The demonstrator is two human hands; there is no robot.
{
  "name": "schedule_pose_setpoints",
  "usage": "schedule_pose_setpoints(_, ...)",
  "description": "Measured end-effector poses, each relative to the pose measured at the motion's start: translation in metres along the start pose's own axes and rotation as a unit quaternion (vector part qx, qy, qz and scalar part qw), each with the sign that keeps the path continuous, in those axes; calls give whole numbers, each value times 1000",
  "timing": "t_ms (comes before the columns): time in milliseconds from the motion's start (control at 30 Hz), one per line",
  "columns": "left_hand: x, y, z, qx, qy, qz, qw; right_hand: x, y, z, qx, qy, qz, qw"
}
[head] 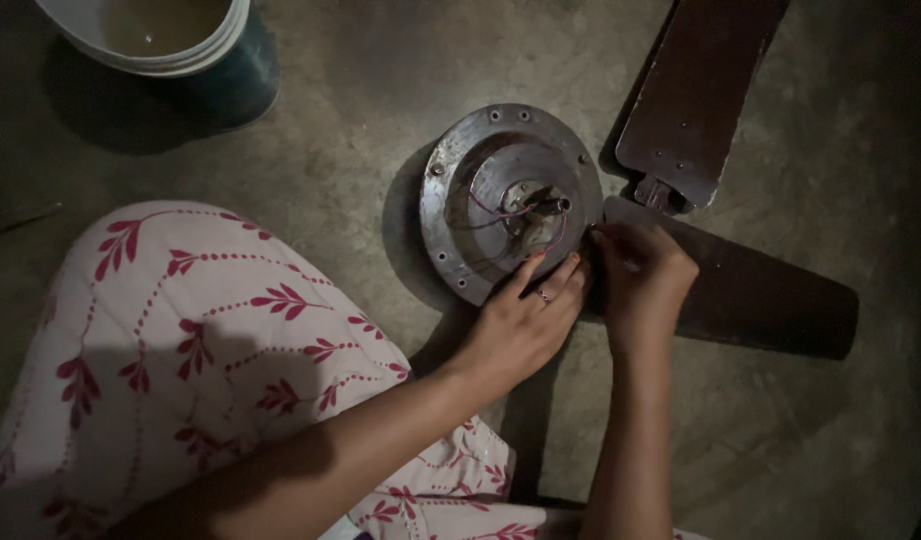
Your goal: The person attaches fan blades to the motor housing by hand, inserting and tightening screws at each blade mount. The person works on one blade at a time, rotating the fan to access each mounting point.
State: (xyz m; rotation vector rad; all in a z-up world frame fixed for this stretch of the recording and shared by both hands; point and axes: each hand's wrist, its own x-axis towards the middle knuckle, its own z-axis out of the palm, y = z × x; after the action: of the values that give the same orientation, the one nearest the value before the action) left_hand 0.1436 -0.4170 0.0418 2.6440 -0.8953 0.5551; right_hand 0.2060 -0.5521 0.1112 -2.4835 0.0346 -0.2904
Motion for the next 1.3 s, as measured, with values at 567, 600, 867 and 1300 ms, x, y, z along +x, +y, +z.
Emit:
schedule_pose_setpoints(567, 2, 0, 1, -15, -13, -5, 1000, 2, 7, -4, -6, -34, -34, 999)
schedule_pose_setpoints(600, 2, 0, 1, -23, -9, -11, 1000, 2, 7, -4, -8, -33, -41, 999)
schedule_pose_setpoints(867, 1, -1, 1, 2, -24, -1, 1000, 0, 8, 10, -46, 20, -34, 998)
schedule_pose_setpoints(1300, 5, -1, 1, -27, -4, -35, 999, -1, 7, -3, -21, 3, -39, 999)
